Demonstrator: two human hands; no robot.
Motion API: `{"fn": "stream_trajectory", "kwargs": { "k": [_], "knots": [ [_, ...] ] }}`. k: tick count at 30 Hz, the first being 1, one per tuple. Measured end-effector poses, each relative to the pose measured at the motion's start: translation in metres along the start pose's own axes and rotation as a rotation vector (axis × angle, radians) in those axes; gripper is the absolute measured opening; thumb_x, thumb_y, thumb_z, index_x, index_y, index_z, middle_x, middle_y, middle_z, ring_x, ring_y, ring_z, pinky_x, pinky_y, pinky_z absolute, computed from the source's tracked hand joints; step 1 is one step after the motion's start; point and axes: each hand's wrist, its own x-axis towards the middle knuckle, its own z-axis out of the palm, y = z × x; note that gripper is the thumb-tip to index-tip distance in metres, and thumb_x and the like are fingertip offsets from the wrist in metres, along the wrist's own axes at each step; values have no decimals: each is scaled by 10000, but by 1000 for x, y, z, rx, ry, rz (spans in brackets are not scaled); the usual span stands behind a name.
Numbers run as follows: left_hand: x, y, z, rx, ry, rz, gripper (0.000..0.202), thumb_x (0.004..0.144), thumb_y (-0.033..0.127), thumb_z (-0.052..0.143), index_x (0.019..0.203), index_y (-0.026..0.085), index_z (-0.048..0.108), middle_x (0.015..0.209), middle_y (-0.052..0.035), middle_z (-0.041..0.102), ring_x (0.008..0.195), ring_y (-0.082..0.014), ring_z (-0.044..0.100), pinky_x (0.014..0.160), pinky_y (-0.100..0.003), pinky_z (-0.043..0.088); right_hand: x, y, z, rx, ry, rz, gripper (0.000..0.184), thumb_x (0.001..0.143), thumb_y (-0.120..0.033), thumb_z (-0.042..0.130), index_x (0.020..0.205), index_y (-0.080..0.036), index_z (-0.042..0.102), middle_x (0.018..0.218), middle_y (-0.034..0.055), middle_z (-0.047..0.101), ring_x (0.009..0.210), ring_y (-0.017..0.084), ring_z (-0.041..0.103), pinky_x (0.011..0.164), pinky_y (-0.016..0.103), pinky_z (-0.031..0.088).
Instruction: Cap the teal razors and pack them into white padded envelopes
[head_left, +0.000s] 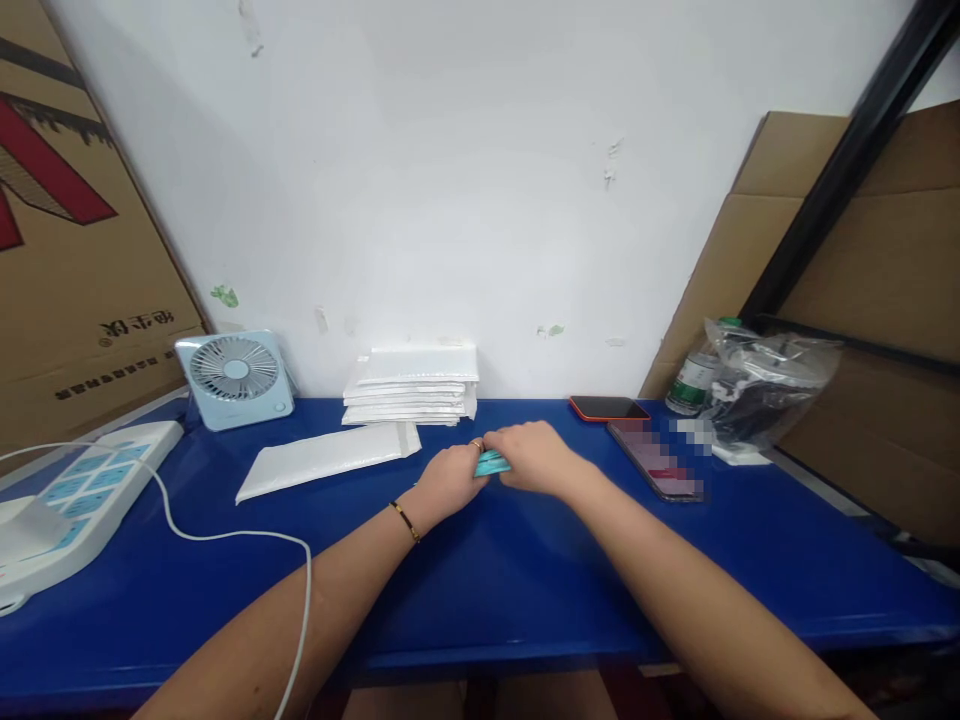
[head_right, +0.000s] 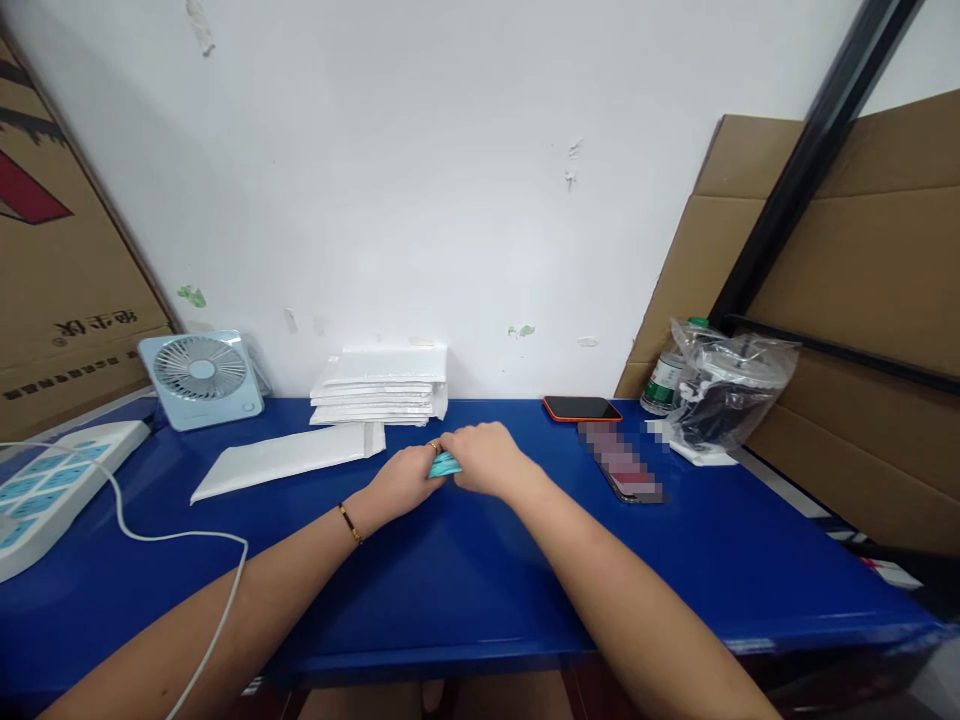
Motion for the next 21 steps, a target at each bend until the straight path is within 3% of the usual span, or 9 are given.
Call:
{"fn": "stream_trajectory", "kwargs": {
  "k": [3, 5, 7, 9, 11, 14, 17, 19, 21],
  "knots": [
    [6, 6, -2, -324, 153, -1, 186, 837, 349, 482, 903, 181, 527, 819, -35, 639, 752, -186, 610, 674, -280, 450, 0, 8, -57, 160, 79, -47, 438, 671, -464, 664, 1043, -241, 604, 989, 45, 660, 867, 227, 601, 673, 279, 401],
    [9, 11, -3, -507, 272, -30, 240, 853, 409, 463, 848, 176, 523, 767, -19, 621, 701, -157, 588, 650, -262, 445, 2, 10, -87, 342, 211, -66, 444, 762, -551, 561, 1070, -235, 604, 1015, 42, 652, 859, 188, 587, 675, 260, 395],
    [10, 16, -3, -644, 338, -54, 281, 856, 441, 452, 821, 170, 516, 704, -6, 595, 628, -133, 559, 598, -245, 436, 6, 6, -100, 470, 306, -78, 444, 872, -550, 393, 975, -193, 636, 916, 47, 658, 794, 157, 572, 658, 250, 382],
    [9, 19, -2, -737, 326, -66, 289, 844, 445, 468, 787, 165, 511, 622, 11, 559, 543, -114, 521, 530, -230, 413, 14, -3, -93, 501, 342, -62, 495, 913, -517, 323, 827, -155, 648, 750, 43, 640, 685, 138, 547, 616, 246, 362],
    [7, 19, 1, -794, 280, -76, 269, 822, 414, 503, 731, 161, 506, 560, 18, 535, 496, -106, 503, 495, -222, 398, 22, -13, -72, 504, 308, -35, 470, 915, -470, 356, 739, -143, 644, 658, 35, 615, 616, 130, 528, 586, 246, 351],
    [4, 15, 7, -829, 192, -76, 224, 782, 343, 550, 666, 155, 511, 538, 1, 556, 508, -114, 537, 511, -220, 417, 27, -23, -37, 698, 225, 1, 425, 923, -417, 361, 803, -154, 672, 740, 40, 660, 677, 135, 579, 635, 239, 399],
    [5, 12, 12, -815, 127, -118, 226, 771, 363, 555, 681, 157, 531, 524, 0, 559, 485, -123, 545, 494, -228, 428, 24, -26, -18, 977, 331, 12, 425, 923, -441, 353, 914, -162, 674, 883, 52, 683, 821, 154, 617, 723, 251, 449],
    [7, 9, 13, -744, 117, -134, 217, 770, 375, 551, 729, 162, 552, 535, 2, 568, 483, -131, 549, 483, -233, 427, 21, -24, -12, 1006, 436, -42, 370, 903, -431, 414, 918, -167, 674, 917, 55, 679, 874, 162, 613, 764, 261, 455],
    [10, 5, 10, -629, 108, -101, 189, 756, 355, 561, 774, 167, 577, 623, -18, 620, 568, -151, 592, 526, -240, 441, 17, -19, -9, 907, 459, -83, 319, 896, -385, 443, 860, -174, 680, 887, 49, 673, 850, 159, 612, 766, 265, 451]
  ]
}}
